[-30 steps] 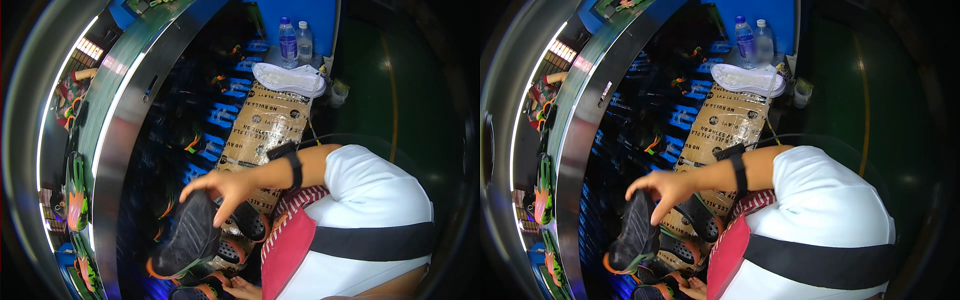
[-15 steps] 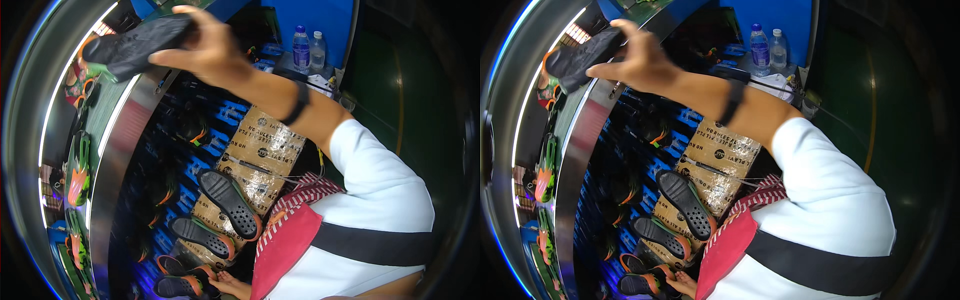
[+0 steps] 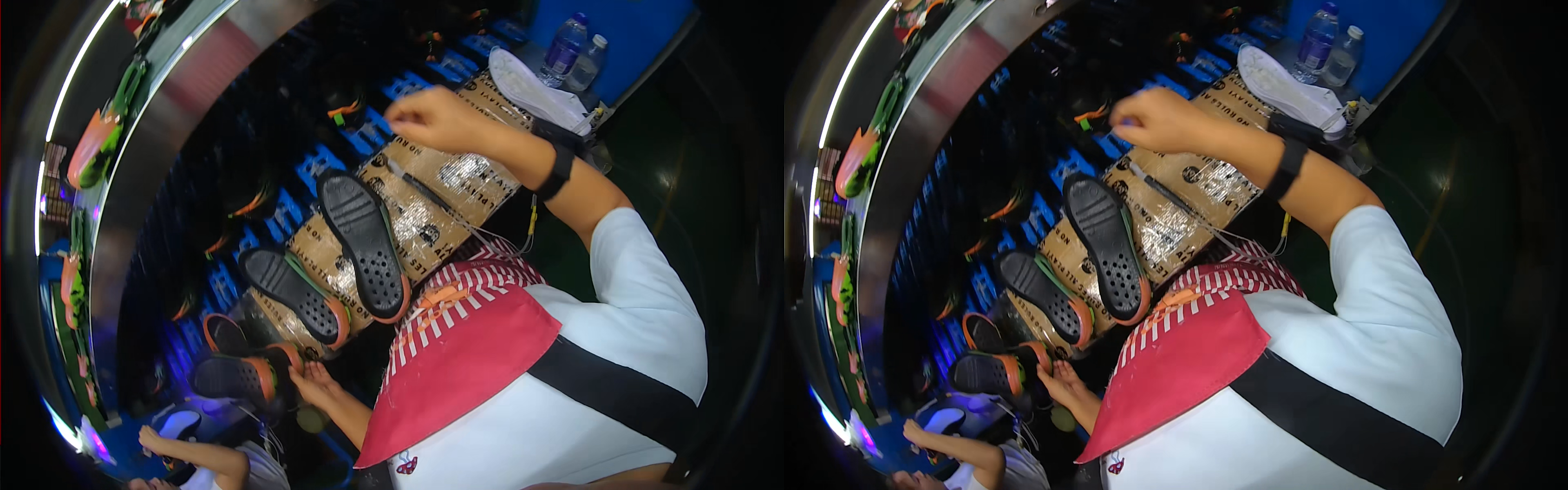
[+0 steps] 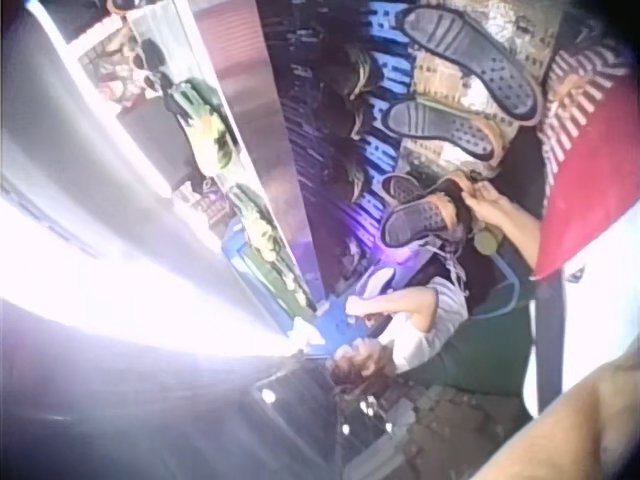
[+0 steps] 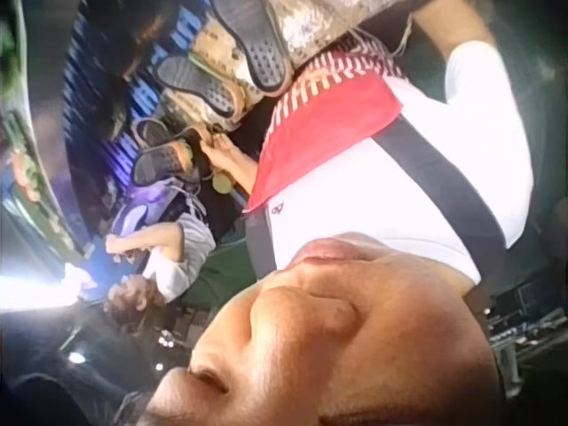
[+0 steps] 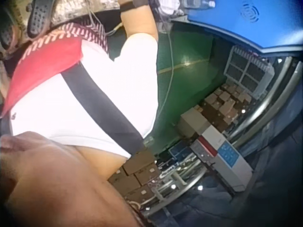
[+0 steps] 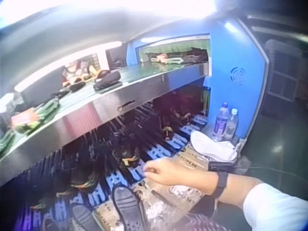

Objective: Applying white adhesive paste or sealant to the edges and soles of black rubber clogs using a small brush.

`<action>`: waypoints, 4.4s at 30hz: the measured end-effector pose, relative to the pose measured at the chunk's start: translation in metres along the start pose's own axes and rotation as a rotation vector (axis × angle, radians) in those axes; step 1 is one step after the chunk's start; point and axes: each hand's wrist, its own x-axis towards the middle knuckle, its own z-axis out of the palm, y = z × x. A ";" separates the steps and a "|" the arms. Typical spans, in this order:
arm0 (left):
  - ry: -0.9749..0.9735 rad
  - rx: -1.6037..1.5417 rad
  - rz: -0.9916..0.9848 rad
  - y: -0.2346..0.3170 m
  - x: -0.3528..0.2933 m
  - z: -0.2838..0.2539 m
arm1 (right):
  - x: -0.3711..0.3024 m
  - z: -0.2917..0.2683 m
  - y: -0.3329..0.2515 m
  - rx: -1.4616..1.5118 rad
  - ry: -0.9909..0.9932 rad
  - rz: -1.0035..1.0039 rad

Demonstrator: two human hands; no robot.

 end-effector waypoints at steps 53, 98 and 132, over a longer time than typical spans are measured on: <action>-0.215 0.202 0.014 -0.043 -0.048 0.049 | -0.135 0.065 0.001 0.878 0.081 0.769; -1.219 0.365 -0.323 -0.064 -0.164 0.224 | -0.144 0.052 -0.045 0.858 0.082 0.573; -0.992 0.061 -0.206 -0.066 -0.197 0.254 | -0.165 0.048 -0.061 0.667 0.093 0.354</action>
